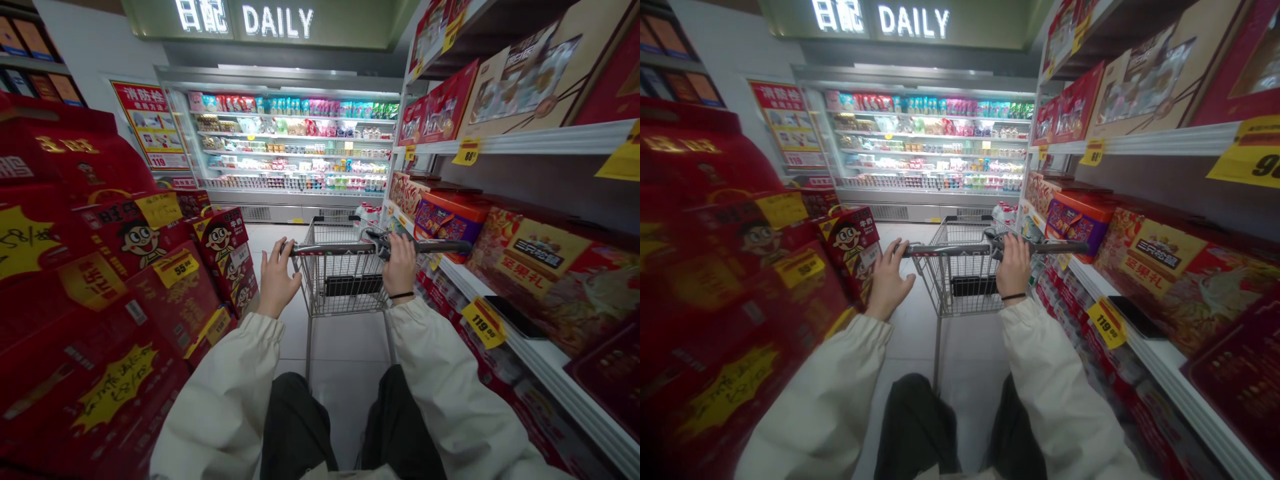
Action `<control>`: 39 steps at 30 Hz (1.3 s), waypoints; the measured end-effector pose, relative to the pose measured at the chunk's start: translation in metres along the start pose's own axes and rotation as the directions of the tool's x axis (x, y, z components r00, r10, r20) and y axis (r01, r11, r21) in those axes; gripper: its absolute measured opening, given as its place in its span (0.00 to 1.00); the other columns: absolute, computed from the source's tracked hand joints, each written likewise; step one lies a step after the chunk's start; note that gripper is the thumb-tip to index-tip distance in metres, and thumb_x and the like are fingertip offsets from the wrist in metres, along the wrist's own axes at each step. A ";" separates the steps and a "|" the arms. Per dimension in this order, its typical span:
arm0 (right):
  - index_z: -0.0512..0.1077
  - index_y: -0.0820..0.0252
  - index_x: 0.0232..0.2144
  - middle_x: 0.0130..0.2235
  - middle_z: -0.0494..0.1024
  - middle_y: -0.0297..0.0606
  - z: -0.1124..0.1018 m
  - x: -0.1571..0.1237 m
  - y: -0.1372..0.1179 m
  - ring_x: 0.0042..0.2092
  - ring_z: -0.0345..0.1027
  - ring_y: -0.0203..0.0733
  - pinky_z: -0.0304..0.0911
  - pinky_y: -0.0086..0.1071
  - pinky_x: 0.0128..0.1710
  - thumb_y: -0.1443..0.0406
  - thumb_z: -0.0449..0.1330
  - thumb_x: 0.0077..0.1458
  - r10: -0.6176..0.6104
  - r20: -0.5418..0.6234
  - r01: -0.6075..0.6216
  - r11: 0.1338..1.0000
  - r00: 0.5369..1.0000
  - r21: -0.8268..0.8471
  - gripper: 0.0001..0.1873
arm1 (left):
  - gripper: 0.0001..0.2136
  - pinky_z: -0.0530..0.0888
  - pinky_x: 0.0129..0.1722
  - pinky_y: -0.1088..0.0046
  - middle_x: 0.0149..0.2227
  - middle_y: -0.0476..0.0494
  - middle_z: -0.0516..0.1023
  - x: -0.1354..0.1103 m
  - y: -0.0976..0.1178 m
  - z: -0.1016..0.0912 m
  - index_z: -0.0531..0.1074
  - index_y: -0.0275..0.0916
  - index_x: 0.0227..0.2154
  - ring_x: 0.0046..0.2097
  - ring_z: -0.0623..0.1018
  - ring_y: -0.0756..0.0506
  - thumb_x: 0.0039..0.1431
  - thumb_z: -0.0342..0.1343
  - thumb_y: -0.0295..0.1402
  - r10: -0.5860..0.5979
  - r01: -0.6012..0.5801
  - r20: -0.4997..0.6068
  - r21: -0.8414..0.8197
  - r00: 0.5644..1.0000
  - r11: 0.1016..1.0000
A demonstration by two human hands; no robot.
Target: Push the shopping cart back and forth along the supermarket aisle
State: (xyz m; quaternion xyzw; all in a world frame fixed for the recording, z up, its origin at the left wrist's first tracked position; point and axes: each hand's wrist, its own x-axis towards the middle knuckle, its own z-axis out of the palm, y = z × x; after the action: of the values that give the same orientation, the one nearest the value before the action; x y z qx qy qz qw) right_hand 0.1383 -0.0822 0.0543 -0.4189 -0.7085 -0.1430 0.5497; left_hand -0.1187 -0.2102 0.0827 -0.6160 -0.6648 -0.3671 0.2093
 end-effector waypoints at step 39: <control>0.63 0.59 0.62 0.64 0.65 0.38 0.016 -0.017 -0.021 0.68 0.50 0.41 0.52 0.43 0.66 0.79 0.42 0.60 -0.510 0.076 0.509 0.860 0.857 0.032 0.31 | 0.29 0.34 0.67 0.45 0.67 0.41 0.58 -0.004 -0.003 -0.005 0.55 0.44 0.65 0.67 0.59 0.38 0.60 0.48 0.39 0.000 -0.006 0.123 0.047 0.992 0.999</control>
State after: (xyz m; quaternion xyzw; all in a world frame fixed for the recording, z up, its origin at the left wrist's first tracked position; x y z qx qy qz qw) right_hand 0.1123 -0.0920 0.0388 -0.2191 -0.8166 -0.2622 0.4652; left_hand -0.1219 -0.2164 0.0828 -0.6333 -0.6840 -0.3123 0.1832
